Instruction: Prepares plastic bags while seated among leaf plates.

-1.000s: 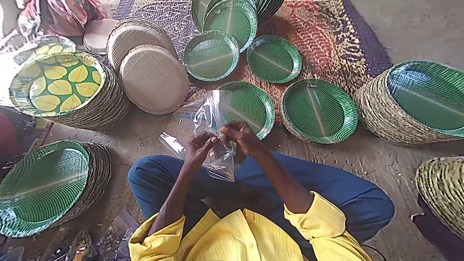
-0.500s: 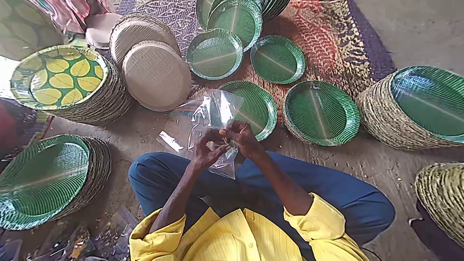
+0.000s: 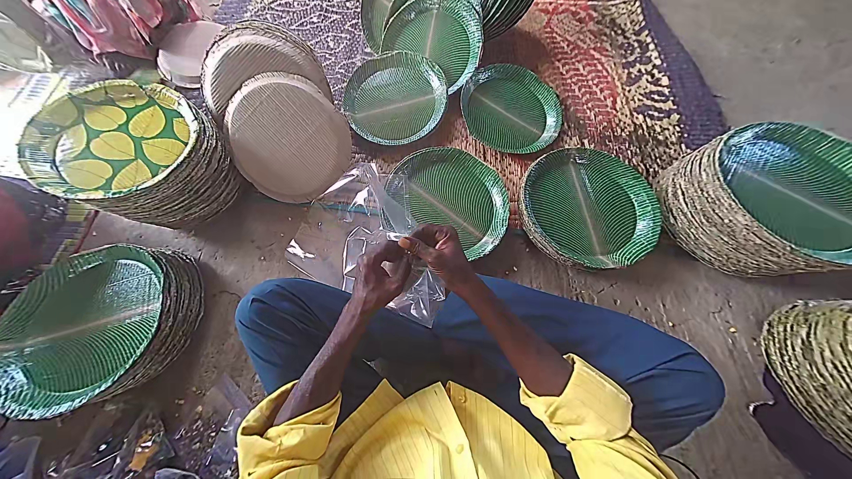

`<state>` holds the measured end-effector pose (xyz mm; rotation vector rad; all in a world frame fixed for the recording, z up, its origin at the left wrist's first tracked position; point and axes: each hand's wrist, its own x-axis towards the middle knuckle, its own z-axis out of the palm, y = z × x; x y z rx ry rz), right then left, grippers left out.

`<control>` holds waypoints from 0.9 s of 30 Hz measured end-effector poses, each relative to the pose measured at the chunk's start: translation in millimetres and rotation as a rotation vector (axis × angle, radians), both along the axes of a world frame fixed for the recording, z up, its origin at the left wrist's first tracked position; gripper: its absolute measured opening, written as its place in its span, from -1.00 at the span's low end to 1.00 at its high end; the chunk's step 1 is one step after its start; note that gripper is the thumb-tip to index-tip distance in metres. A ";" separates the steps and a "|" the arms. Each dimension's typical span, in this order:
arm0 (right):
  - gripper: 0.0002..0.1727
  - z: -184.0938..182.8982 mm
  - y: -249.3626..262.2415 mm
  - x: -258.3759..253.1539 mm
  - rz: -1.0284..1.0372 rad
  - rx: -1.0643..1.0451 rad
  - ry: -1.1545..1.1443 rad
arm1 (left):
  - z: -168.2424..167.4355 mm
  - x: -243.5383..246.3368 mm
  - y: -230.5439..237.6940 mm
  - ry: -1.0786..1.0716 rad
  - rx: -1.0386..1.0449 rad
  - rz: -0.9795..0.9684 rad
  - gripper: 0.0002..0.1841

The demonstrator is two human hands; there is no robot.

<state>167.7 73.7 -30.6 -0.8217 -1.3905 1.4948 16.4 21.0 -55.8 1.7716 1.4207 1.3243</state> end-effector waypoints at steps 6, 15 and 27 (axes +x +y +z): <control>-0.85 2.7 2.8 4.6 0.001 -0.039 0.003 | 4.7 -2.8 1.4 -0.010 -0.022 0.043 -0.79; -0.86 6.0 12.2 18.6 0.166 0.024 -0.180 | 9.0 -7.2 -0.3 -0.247 -0.156 0.079 -0.91; -0.69 7.5 9.6 15.1 0.327 0.076 -0.347 | 6.1 -8.3 -0.4 -0.368 -0.175 0.067 -0.87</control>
